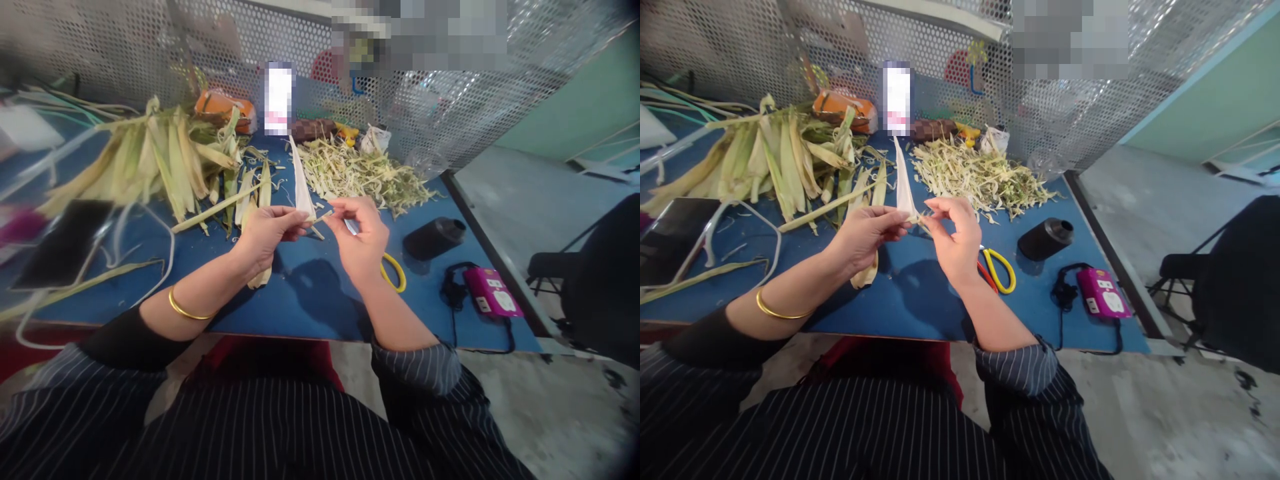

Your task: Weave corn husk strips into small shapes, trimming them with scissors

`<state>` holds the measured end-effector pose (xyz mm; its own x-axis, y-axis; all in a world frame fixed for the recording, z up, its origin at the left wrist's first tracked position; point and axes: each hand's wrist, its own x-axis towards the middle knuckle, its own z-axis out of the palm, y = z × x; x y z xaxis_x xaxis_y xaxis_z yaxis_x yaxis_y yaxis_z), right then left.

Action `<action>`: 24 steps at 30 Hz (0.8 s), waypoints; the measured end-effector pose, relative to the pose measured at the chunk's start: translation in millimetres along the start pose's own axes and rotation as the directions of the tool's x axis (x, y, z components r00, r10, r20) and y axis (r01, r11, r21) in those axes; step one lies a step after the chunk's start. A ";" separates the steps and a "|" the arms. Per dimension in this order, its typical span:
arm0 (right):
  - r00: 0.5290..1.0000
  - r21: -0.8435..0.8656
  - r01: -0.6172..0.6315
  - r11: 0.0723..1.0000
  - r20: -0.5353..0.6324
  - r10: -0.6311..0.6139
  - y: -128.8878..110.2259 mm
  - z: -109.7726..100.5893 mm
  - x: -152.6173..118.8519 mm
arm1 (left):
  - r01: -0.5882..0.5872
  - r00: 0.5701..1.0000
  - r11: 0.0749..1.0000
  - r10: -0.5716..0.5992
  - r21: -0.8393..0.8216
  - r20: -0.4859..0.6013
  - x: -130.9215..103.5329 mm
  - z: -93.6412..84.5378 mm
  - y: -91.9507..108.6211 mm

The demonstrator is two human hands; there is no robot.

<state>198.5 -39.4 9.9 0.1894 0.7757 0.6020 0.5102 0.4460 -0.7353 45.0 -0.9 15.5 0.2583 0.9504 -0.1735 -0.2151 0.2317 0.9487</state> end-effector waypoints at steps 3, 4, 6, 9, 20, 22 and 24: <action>0.983 -0.120 0.177 0.977 0.078 -0.168 -1.0 -4.2 2.5 | 0.008 0.999 1.000 -0.008 -0.006 0.034 -2.0 -0.3 1.4; 0.975 -0.138 0.212 0.967 0.101 -0.199 -0.1 -3.9 2.6 | 0.013 0.999 1.000 -0.013 -0.012 0.049 -2.8 -0.3 1.6; 0.961 -0.153 0.263 0.953 0.125 -0.245 3.0 -2.1 2.3 | 0.031 0.997 0.999 -0.029 -0.029 0.078 -4.0 -0.3 2.0; 0.950 -0.177 0.303 0.936 0.138 -0.281 7.8 0.0 1.8 | 0.085 0.991 0.994 -0.077 -0.067 0.109 -4.5 -1.3 2.6; 0.982 -0.124 0.167 0.978 0.107 -0.155 3.0 3.7 -1.6 | -0.129 0.990 0.992 0.129 -0.010 0.057 -6.3 3.3 -8.0; 0.990 -0.061 0.071 0.996 0.130 -0.063 0.7 4.3 -2.5 | -0.187 0.982 0.981 0.184 0.053 0.048 -6.9 4.5 -8.9; 0.987 -0.019 -0.025 0.999 0.157 0.028 -1.4 4.2 -2.7 | -0.226 0.974 0.969 0.222 0.103 0.047 -7.0 4.9 -9.0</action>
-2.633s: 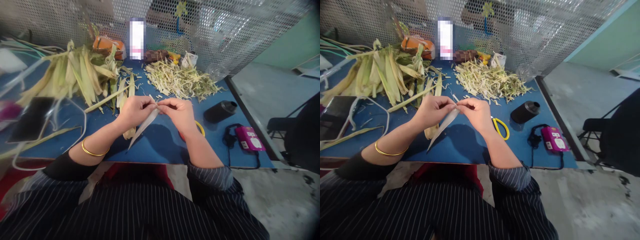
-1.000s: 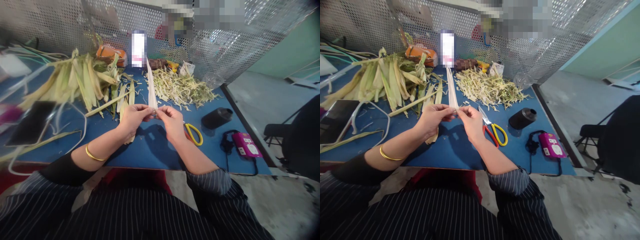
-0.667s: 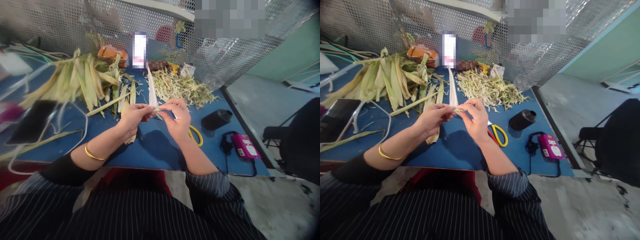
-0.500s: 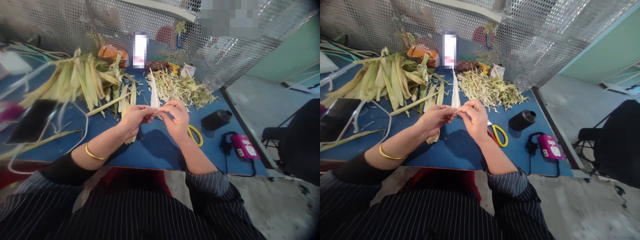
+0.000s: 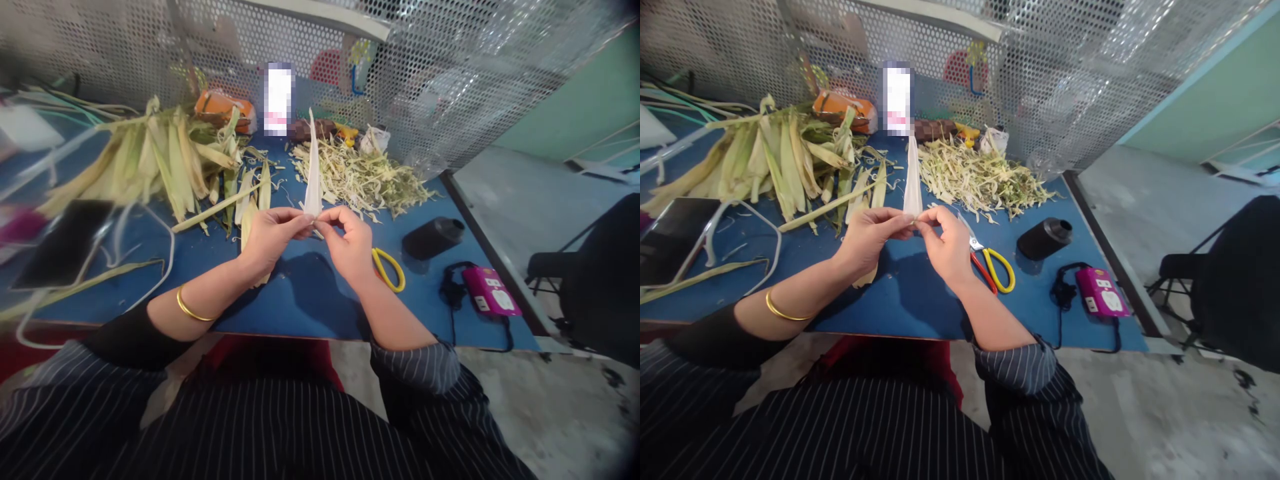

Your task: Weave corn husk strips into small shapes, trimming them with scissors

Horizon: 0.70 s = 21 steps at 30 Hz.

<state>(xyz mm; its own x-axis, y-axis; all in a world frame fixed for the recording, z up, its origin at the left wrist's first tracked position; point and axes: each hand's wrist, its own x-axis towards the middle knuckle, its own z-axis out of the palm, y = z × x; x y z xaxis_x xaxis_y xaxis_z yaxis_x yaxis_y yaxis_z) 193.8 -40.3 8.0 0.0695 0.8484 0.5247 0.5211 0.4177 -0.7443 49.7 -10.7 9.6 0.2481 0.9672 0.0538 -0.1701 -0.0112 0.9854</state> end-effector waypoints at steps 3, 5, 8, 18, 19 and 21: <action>0.996 0.044 -0.086 0.995 -0.001 0.086 -1.8 -0.7 0.0 | -0.033 0.999 0.999 0.033 0.038 -0.004 0.5 -0.1 0.4; 0.993 0.066 -0.119 0.991 -0.012 0.120 -1.6 -0.9 0.1 | -0.042 0.999 0.998 0.042 0.042 0.007 0.7 -0.2 0.5; 0.985 0.097 -0.165 0.982 -0.027 0.168 0.6 0.0 -0.1 | -0.040 0.999 0.997 0.040 0.058 0.013 1.0 0.3 0.3; 0.992 0.197 -0.122 0.973 0.003 0.124 -0.7 1.8 -0.9 | 0.090 0.996 0.994 -0.089 -0.068 0.013 3.8 -0.5 -0.8; 0.998 0.131 -0.066 0.989 0.000 0.067 -1.5 1.1 -1.0 | 0.116 0.993 0.988 -0.115 -0.103 0.015 4.3 -1.1 -0.6; 0.998 -0.012 0.056 0.998 0.005 -0.056 -1.8 -0.6 -1.3 | 0.159 0.987 0.973 -0.157 -0.166 0.023 5.0 -2.0 0.2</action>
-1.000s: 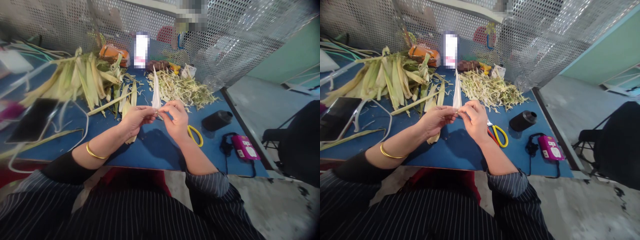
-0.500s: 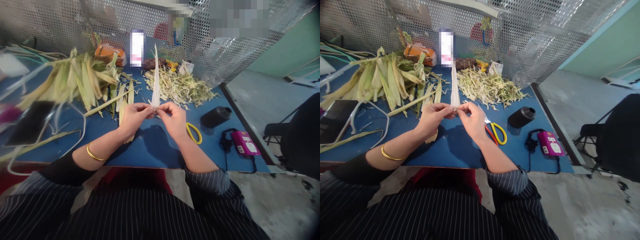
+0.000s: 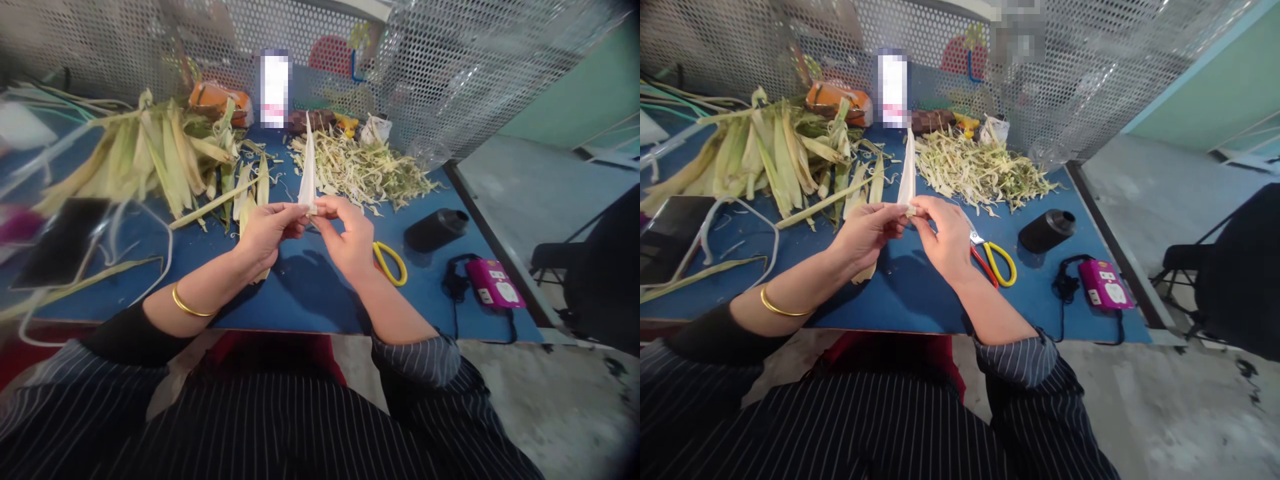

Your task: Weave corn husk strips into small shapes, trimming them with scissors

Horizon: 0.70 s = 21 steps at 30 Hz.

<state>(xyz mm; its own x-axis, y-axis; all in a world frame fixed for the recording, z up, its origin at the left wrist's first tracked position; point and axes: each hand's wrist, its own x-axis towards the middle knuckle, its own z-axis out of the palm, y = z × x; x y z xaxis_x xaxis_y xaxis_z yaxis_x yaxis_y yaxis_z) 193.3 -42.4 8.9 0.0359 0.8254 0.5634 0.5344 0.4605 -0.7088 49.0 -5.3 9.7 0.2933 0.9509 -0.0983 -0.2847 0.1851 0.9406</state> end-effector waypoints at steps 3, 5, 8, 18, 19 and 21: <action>0.992 -0.134 0.128 0.983 0.016 -0.127 2.5 -1.6 -0.8 | 0.062 0.998 0.997 -0.061 -0.046 0.025 -0.4 -0.4 1.7; 0.986 -0.178 0.168 0.970 0.009 -0.169 4.8 -1.6 -1.1 | 0.109 0.993 0.992 -0.106 -0.060 0.044 -1.0 -0.6 2.3; 0.985 -0.190 0.168 0.967 -0.006 -0.173 6.5 -0.6 -1.0 | 0.151 0.988 0.986 -0.147 -0.076 0.057 -1.7 -0.9 2.1; 0.989 0.065 -0.142 0.988 -0.039 0.145 1.1 3.2 0.2 | -0.118 0.993 0.992 0.116 0.043 0.038 -3.8 1.7 -2.7; 0.983 0.102 -0.177 0.979 -0.034 0.182 2.5 3.3 0.3 | -0.151 0.988 0.986 0.148 0.074 0.046 -4.5 2.3 -2.6; 0.970 0.209 -0.236 0.949 -0.011 0.244 6.5 3.6 0.5 | -0.193 0.980 0.974 0.186 0.120 0.065 -5.4 3.5 -2.2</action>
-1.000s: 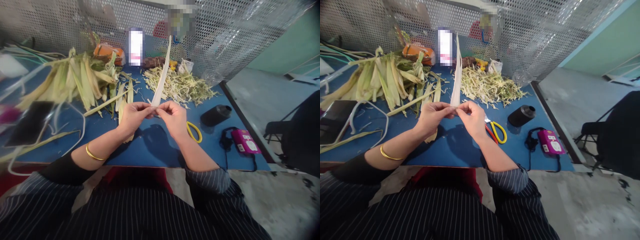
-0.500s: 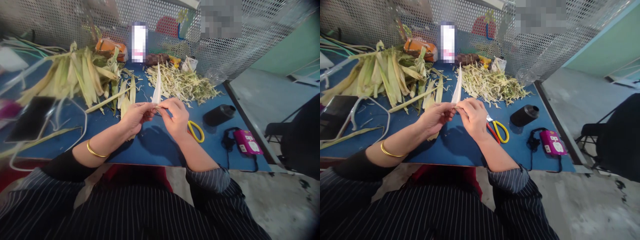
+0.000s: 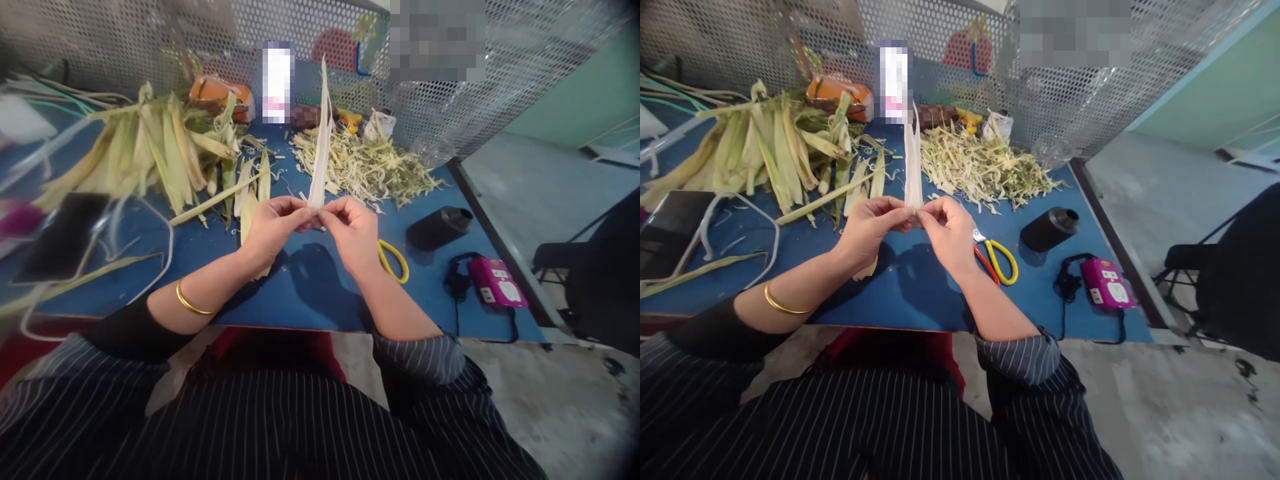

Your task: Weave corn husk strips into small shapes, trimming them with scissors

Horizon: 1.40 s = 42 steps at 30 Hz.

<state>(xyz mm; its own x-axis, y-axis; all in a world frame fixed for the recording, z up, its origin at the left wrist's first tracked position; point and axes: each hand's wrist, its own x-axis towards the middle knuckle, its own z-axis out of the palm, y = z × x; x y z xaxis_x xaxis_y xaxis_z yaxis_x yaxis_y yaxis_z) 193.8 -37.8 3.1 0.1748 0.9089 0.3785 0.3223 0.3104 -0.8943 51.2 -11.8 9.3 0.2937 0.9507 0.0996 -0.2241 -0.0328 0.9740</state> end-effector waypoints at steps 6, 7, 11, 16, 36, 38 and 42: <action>0.998 0.122 -0.026 0.992 0.067 0.018 4.9 -2.0 2.9 | 0.002 0.999 0.997 0.001 0.079 -0.044 2.4 0.4 -0.9; 0.998 0.089 0.014 0.996 0.063 -0.020 4.0 -2.4 3.1 | 0.018 0.999 0.998 -0.015 0.053 -0.051 2.9 -0.2 -1.1; 0.966 -0.123 0.256 0.959 0.056 -0.251 0.2 -4.8 3.5 | 0.106 0.994 0.988 -0.109 -0.110 -0.022 3.7 -2.5 -1.5; 0.911 -0.252 0.412 0.876 0.094 -0.402 -0.2 -6.2 3.1 | 0.253 0.968 0.945 -0.247 -0.206 0.051 3.4 -4.1 -0.5; 0.998 0.068 0.038 0.997 0.049 -0.041 5.2 -2.2 2.2 | -0.056 0.998 0.981 0.060 0.183 -0.018 2.8 -0.7 1.5; 0.997 0.036 0.070 0.997 0.042 -0.072 4.1 -2.3 2.2 | -0.040 0.999 0.982 0.044 0.186 -0.021 3.8 -0.9 1.5; 0.976 -0.114 0.216 0.970 0.031 -0.214 -1.0 -3.7 2.0 | 0.068 0.997 0.994 -0.065 0.081 -0.030 5.2 -2.1 2.2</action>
<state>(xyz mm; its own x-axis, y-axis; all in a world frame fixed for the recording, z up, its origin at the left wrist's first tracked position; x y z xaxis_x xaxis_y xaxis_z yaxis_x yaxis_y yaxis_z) 197.2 -37.4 5.6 0.0728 0.8295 0.5537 0.4566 0.4659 -0.7580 50.3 -6.3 11.5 0.2798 0.9596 0.0296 -0.1273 0.0065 0.9918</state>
